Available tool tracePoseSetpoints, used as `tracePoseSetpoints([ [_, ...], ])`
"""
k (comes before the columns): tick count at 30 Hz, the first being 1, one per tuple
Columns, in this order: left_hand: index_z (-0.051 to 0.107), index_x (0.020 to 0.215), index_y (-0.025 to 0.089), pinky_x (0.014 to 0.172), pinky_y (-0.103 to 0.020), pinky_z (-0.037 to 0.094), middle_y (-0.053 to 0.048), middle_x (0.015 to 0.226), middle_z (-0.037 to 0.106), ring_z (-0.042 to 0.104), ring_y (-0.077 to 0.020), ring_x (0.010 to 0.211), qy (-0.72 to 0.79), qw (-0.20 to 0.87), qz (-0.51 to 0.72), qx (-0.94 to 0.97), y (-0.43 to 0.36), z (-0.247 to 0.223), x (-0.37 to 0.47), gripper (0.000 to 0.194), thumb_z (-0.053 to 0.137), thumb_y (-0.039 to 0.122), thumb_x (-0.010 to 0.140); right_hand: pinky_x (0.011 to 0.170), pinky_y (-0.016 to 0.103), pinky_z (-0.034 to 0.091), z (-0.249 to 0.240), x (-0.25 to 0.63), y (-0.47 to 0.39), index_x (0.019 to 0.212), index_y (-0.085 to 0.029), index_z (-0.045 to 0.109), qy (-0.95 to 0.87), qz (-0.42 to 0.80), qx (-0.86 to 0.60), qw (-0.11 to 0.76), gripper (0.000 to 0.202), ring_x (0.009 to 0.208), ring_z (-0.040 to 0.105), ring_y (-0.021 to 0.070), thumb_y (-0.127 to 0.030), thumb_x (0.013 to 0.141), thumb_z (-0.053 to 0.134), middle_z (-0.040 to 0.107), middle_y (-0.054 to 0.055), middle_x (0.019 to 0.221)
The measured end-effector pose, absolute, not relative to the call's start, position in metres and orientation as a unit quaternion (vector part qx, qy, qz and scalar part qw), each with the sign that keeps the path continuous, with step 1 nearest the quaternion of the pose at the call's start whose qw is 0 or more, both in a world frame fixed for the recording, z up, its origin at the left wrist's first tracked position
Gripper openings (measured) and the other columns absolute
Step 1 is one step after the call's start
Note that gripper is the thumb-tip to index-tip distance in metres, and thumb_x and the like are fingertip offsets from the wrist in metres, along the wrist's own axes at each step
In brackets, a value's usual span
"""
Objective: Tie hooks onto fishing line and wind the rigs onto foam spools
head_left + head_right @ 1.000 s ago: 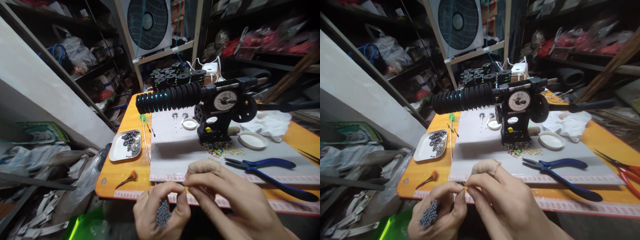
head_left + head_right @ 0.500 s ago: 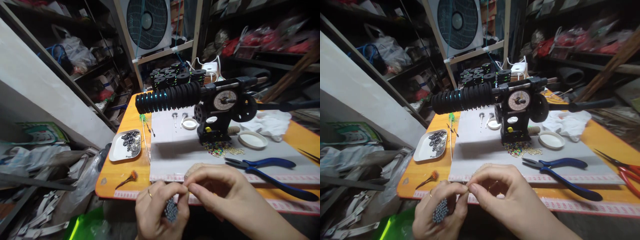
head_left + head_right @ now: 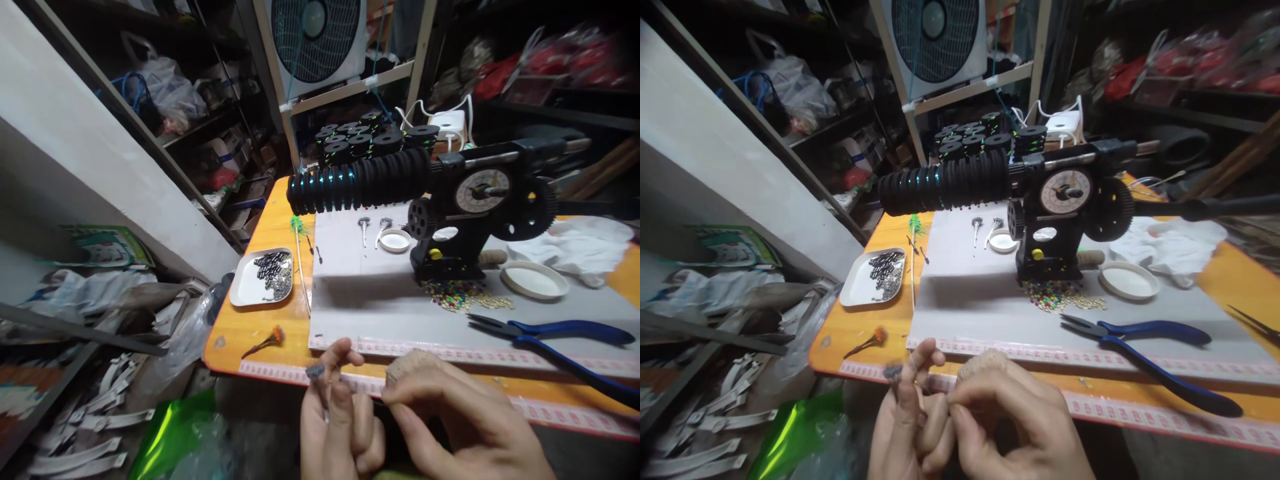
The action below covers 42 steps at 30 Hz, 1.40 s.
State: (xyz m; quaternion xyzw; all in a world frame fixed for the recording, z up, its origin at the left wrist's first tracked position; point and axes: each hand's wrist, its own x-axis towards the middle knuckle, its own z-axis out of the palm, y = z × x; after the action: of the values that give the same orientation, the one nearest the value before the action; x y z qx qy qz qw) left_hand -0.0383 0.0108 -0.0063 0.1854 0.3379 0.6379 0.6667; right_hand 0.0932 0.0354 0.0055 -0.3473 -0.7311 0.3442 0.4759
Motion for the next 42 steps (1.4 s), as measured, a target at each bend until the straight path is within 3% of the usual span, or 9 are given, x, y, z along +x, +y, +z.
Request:
tracePoseSetpoints([
  [4, 0.074, 0.087, 0.019, 0.033, -0.008, 0.02, 0.005, 0.055, 0.05, 0.011, 0.0044, 0.034, 0.293, 0.713, 0.616, 0.161, 0.011, 0.003, -0.045, 0.024, 0.067, 0.043, 0.085, 0.056, 0.019, 0.055, 0.004, 0.092, 0.034, 0.092, -0.02, 0.061, -0.756, 0.283, -0.327, 0.491, 0.019, 0.064, 0.065, 0.0119, -0.004, 0.083, 0.059, 0.064, 0.002, 0.076],
  [8, 0.074, 0.08, 0.02, 0.033, -0.008, 0.021, -0.003, 0.092, 0.069, 0.01, 0.0061, 0.038, 0.301, 0.659, 0.662, 0.194, 0.009, 0.006, -0.047, 0.024, 0.066, 0.041, 0.086, 0.055, 0.019, 0.054, 0.009, 0.092, 0.037, 0.091, -0.02, 0.06, -0.771, 0.264, -0.31, 0.49, 0.019, 0.063, 0.063, 0.0117, -0.003, 0.084, 0.055, 0.061, 0.001, 0.073],
  [10, 0.073, 0.079, 0.021, 0.033, -0.008, 0.019, -0.003, 0.102, 0.068, 0.013, 0.0059, 0.038, 0.327, 0.615, 0.688, 0.204, 0.009, 0.007, -0.047, 0.023, 0.065, 0.041, 0.086, 0.055, 0.019, 0.053, 0.01, 0.092, 0.04, 0.091, -0.02, 0.06, -0.785, 0.257, -0.295, 0.48, 0.019, 0.062, 0.063, 0.0116, -0.003, 0.084, 0.054, 0.062, 0.002, 0.074],
  [13, 0.072, 0.077, 0.02, 0.032, -0.008, 0.019, 0.0, 0.098, 0.065, 0.016, 0.0042, 0.039, 0.332, 0.6, 0.7, 0.2, 0.009, 0.009, -0.049, 0.023, 0.066, 0.041, 0.085, 0.058, 0.018, 0.055, 0.01, 0.092, 0.044, 0.096, -0.019, 0.06, -0.811, 0.226, -0.265, 0.469, 0.024, 0.067, 0.065, 0.0117, 0.0, 0.081, 0.054, 0.065, 0.004, 0.079],
  [16, 0.072, 0.079, 0.023, 0.032, -0.008, 0.023, 0.004, 0.071, 0.06, 0.014, 0.0009, 0.038, 0.275, 0.655, 0.677, 0.194, 0.01, 0.011, -0.054, 0.024, 0.061, 0.041, 0.089, 0.066, 0.019, 0.057, 0.012, 0.091, 0.048, 0.099, -0.019, 0.06, -0.829, 0.21, -0.243, 0.458, 0.028, 0.074, 0.067, 0.0129, 0.001, 0.08, 0.054, 0.067, 0.005, 0.082],
  [18, 0.073, 0.082, 0.024, 0.035, -0.008, 0.028, 0.007, 0.047, 0.039, 0.013, -0.0018, 0.037, 0.231, 0.687, 0.656, 0.212, 0.013, 0.012, -0.058, 0.026, 0.057, 0.042, 0.092, 0.065, 0.019, 0.057, 0.016, 0.09, 0.049, 0.095, -0.019, 0.061, -0.832, 0.237, -0.234, 0.443, 0.026, 0.073, 0.066, 0.013, 0.001, 0.08, 0.052, 0.067, 0.005, 0.079],
  [21, 0.073, 0.086, 0.024, 0.038, -0.007, 0.031, 0.009, 0.044, 0.015, 0.011, -0.003, 0.037, 0.193, 0.701, 0.646, 0.234, 0.018, 0.01, -0.058, 0.028, 0.053, 0.041, 0.094, 0.058, 0.019, 0.054, 0.023, 0.085, 0.051, 0.084, -0.02, 0.061, -0.819, 0.303, -0.243, 0.421, 0.021, 0.065, 0.063, 0.0118, -0.002, 0.083, 0.05, 0.064, 0.003, 0.071],
  [31, 0.068, 0.101, 0.016, 0.031, -0.003, 0.019, 0.009, 0.046, 0.014, 0.007, -0.0039, 0.035, -0.007, 0.649, 0.742, 0.168, 0.035, -0.007, -0.039, 0.035, 0.036, 0.03, 0.104, 0.053, 0.017, 0.052, 0.008, 0.069, 0.055, 0.081, -0.021, 0.055, -0.715, 0.388, -0.296, 0.501, 0.019, 0.059, 0.061, 0.0101, -0.003, 0.076, 0.059, 0.062, -0.001, 0.069],
  [42, 0.065, 0.103, 0.019, 0.03, -0.004, 0.016, 0.01, 0.046, 0.014, 0.007, -0.0032, 0.032, -0.053, 0.685, 0.715, 0.13, 0.039, -0.009, -0.043, 0.026, 0.04, 0.026, 0.104, 0.05, 0.018, 0.051, 0.006, 0.068, 0.053, 0.08, -0.02, 0.056, -0.665, 0.474, -0.32, 0.48, 0.012, 0.057, 0.06, 0.0105, -0.018, 0.091, 0.053, 0.062, 0.003, 0.072],
])
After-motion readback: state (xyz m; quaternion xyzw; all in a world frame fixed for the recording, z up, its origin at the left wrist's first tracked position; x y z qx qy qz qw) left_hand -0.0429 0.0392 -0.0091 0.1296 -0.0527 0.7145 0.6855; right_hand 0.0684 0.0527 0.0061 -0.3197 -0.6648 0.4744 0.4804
